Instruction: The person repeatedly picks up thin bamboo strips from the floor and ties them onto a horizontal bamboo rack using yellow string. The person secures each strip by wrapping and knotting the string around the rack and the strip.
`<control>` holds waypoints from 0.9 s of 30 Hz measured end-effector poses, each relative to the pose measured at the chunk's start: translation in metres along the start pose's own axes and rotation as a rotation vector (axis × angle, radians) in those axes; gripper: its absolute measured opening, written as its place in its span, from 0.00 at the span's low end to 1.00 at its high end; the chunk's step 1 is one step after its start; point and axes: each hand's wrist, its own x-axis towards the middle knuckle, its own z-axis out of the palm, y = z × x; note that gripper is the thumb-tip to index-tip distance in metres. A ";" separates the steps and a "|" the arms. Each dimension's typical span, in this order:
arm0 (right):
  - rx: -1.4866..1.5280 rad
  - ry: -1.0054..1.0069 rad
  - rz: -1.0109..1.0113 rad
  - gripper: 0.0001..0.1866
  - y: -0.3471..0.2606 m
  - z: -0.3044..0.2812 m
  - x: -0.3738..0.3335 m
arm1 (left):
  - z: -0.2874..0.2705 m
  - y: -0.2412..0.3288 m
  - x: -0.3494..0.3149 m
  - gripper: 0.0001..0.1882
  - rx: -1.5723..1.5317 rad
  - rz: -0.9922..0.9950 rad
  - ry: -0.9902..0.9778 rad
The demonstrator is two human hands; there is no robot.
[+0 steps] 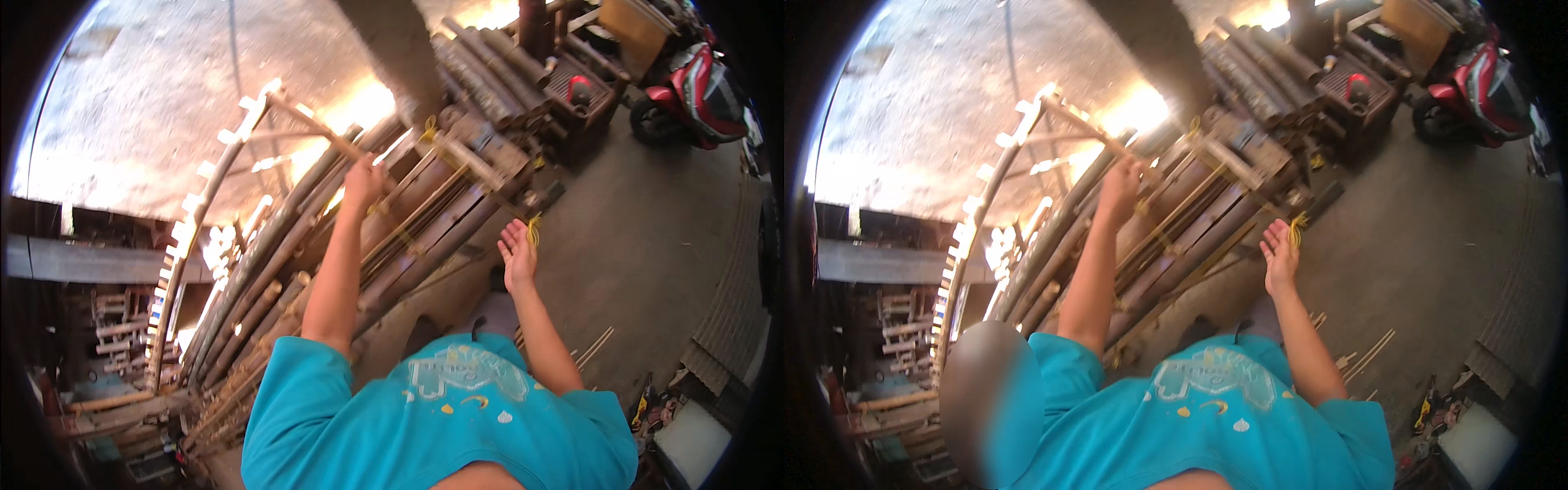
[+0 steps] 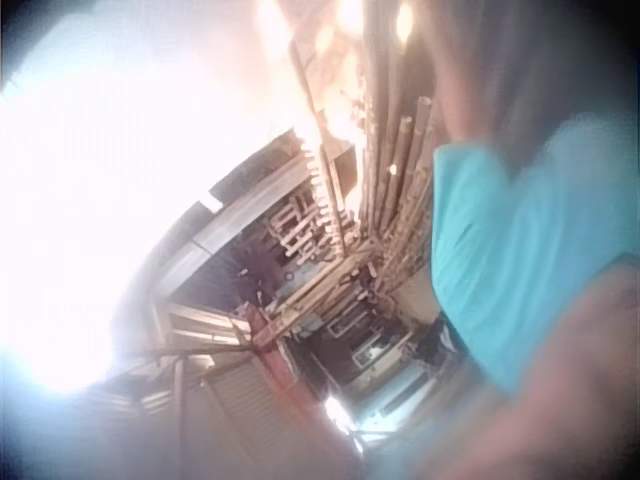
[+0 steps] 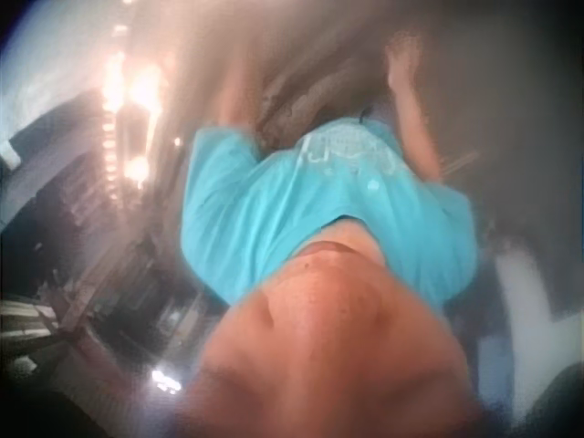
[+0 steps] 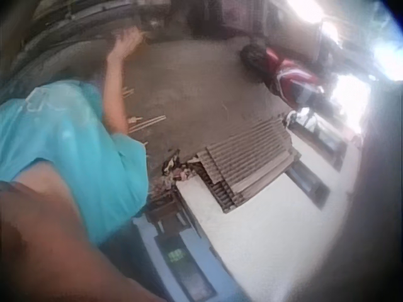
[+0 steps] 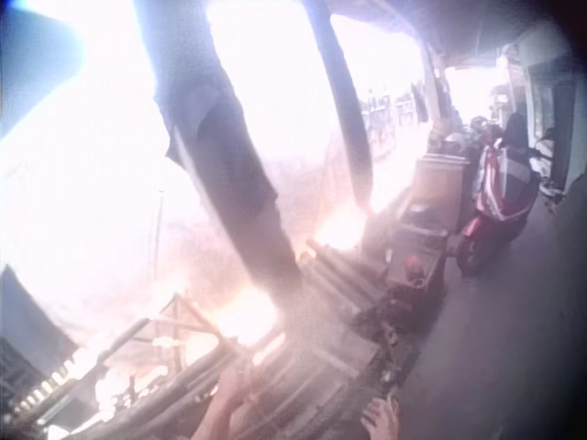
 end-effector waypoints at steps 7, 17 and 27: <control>-0.247 -0.672 1.033 0.15 0.111 0.080 -0.194 | -0.111 -0.117 -0.225 0.19 0.313 -0.272 -0.266; -1.368 -1.214 -0.773 0.25 0.149 0.297 -0.177 | -0.036 -0.136 -0.258 0.12 -0.071 0.029 0.330; -1.161 -1.894 -0.065 0.22 0.048 0.204 -0.209 | -0.058 -0.115 -0.263 0.13 0.114 -0.219 0.124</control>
